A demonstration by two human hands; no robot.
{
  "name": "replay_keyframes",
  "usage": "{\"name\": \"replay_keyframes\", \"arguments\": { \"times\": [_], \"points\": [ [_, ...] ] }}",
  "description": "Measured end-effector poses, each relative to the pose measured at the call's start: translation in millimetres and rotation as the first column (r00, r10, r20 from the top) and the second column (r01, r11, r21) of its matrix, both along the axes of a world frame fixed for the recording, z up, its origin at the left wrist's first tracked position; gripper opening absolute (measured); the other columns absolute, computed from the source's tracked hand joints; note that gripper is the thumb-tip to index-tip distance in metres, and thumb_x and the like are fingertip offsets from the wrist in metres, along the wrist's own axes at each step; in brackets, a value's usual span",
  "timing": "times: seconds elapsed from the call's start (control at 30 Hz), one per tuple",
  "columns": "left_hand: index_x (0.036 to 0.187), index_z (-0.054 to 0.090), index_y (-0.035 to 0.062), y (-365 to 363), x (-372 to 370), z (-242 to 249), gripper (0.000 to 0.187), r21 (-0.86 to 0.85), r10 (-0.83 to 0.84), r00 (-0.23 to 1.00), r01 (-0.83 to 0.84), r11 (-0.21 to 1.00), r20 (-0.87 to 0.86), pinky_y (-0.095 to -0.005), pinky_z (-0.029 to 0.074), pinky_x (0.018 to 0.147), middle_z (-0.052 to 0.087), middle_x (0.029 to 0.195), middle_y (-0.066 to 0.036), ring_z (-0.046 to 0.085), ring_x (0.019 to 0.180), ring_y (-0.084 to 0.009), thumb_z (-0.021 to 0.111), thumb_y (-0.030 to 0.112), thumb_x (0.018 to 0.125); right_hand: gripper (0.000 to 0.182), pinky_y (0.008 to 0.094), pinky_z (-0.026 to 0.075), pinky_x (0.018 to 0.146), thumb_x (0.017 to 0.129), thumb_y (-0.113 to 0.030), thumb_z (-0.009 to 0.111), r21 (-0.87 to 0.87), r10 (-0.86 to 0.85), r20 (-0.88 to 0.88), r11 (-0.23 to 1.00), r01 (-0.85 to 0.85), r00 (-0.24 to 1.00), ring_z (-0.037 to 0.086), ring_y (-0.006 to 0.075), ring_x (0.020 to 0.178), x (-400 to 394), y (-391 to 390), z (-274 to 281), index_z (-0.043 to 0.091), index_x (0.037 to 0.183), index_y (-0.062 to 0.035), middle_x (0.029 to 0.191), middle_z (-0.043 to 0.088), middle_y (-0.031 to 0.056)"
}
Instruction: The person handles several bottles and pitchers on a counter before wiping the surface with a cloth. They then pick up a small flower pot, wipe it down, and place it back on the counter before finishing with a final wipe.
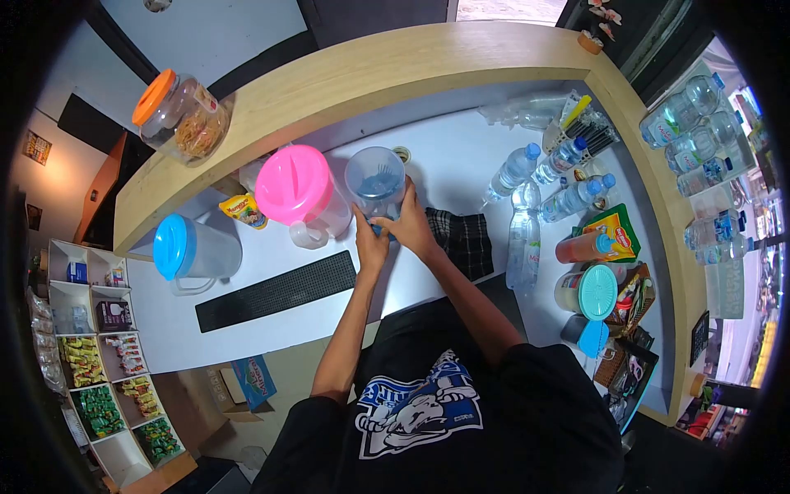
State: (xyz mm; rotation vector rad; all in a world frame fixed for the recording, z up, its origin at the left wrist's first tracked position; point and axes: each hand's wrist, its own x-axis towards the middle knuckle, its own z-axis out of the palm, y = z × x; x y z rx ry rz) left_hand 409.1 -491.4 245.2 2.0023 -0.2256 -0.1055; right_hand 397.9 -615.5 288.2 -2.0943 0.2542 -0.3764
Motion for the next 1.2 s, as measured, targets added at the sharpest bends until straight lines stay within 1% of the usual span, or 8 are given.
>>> {"name": "replay_keyframes", "arguments": {
  "times": [0.1, 0.2, 0.3, 0.6, 0.7, 0.8, 1.0, 1.2],
  "points": [
    [0.157, 0.009, -0.007, -2.2, 23.4, 21.2, 0.088, 0.013, -0.025, 0.969, 0.029, 0.999, -0.246, -0.0441, 0.042, 0.109, 0.033, 0.153, -0.037, 0.047, 0.134, -0.0474, 0.063, 0.007, 0.089, 0.115, 0.0465, 0.045, 0.106, 0.067, -0.025, 0.093, 0.037, 0.044, -0.005, 0.998, -0.043, 0.999, 0.051, 0.0484, 0.129, 21.3, -9.3, -1.0, 0.018, 0.149, 0.005, 0.139, 0.048, 0.0343],
    [0.156, 0.011, -0.0085, -3.5, 29.4, 36.9, 0.085, -0.004, -0.033, 0.957, 0.033, 0.999, -0.287, -0.0438, 0.042, 0.11, 0.035, 0.151, -0.038, 0.048, 0.134, -0.0471, 0.062, 0.012, 0.091, 0.112, 0.0463, 0.046, 0.104, 0.068, -0.026, 0.092, 0.02, 0.04, -0.033, 0.999, -0.04, 0.999, 0.053, 0.0491, 0.127, 41.1, -12.6, -5.7, 0.02, 0.146, 0.0075, 0.135, 0.051, 0.0357],
    [0.155, 0.012, -0.0101, -5.3, 38.4, 15.4, 0.087, -0.003, -0.025, 0.992, 0.025, 1.0, -0.121, -0.0438, 0.041, 0.111, 0.038, 0.15, -0.038, 0.048, 0.134, -0.0464, 0.063, 0.016, 0.09, 0.113, 0.047, 0.046, 0.103, 0.068, -0.027, 0.092, 0.004, 0.019, -0.002, 1.0, -0.019, 1.0, 0.054, 0.0495, 0.124, 57.1, -11.2, -12.7, 0.019, 0.145, 0.0093, 0.134, 0.051, 0.0368],
    [0.155, 0.012, -0.0115, 6.4, 48.5, 11.5, 0.089, -0.04, -0.105, 0.973, 0.099, 0.994, -0.204, -0.0418, 0.039, 0.114, 0.031, 0.155, -0.035, 0.043, 0.14, -0.0436, 0.063, 0.016, 0.087, 0.115, 0.0474, 0.046, 0.105, 0.068, -0.034, 0.091, -0.058, -0.017, -0.084, 0.998, 0.012, 0.996, 0.052, 0.0485, 0.128, 60.3, -10.2, -10.8, 0.021, 0.148, 0.008, 0.137, 0.051, 0.0363],
    [0.155, 0.012, -0.0104, 7.7, 46.9, -1.8, 0.088, -0.05, -0.107, 0.989, 0.102, 0.993, -0.099, -0.0405, 0.04, 0.114, 0.029, 0.158, -0.033, 0.04, 0.143, -0.0423, 0.063, 0.015, 0.087, 0.115, 0.0474, 0.046, 0.106, 0.068, -0.034, 0.091, -0.065, -0.044, -0.069, 0.997, 0.04, 0.997, 0.053, 0.0481, 0.128, 55.6, -7.9, -10.0, 0.021, 0.149, 0.0058, 0.137, 0.051, 0.035],
    [0.16, 0.006, -0.0004, 11.8, 43.5, -10.9, 0.091, -0.128, -0.116, 0.991, 0.108, 0.986, -0.062, -0.0411, 0.045, 0.109, 0.029, 0.158, -0.031, 0.044, 0.141, -0.0389, 0.062, 0.004, 0.088, 0.113, 0.0476, 0.046, 0.106, 0.068, -0.033, 0.091, -0.027, -0.034, -0.066, 0.999, 0.033, 0.997, 0.053, 0.0473, 0.128, 48.7, -7.6, -8.9, 0.021, 0.149, 0.0042, 0.139, 0.05, 0.0336],
    [0.161, 0.005, 0.0033, 19.5, 28.0, -4.8, 0.088, -0.255, -0.17, 0.978, 0.136, 0.957, -0.116, -0.0392, 0.043, 0.111, 0.025, 0.163, -0.023, 0.037, 0.146, -0.0362, 0.057, -0.004, 0.09, 0.111, 0.0477, 0.043, 0.109, 0.073, -0.031, 0.088, -0.011, -0.003, -0.057, 1.0, 0.003, 0.998, 0.052, 0.0463, 0.129, 32.2, -9.0, -18.3, 0.019, 0.154, 0.0008, 0.141, 0.049, 0.0327],
    [0.16, 0.017, 0.0009, 39.2, -7.6, -57.7, 0.077, -0.296, -0.254, 0.913, 0.158, 0.942, -0.319, -0.0394, 0.037, 0.115, 0.027, 0.163, -0.022, 0.036, 0.147, -0.0308, 0.059, 0.002, 0.095, 0.082, 0.0481, 0.042, 0.11, 0.081, -0.023, 0.081, 0.031, 0.042, -0.005, 0.999, -0.042, 0.999, 0.049, 0.0445, 0.132, -16.4, -27.6, -47.0, 0.039, 0.147, 0.0014, 0.144, 0.05, 0.0271]
  ]
}}
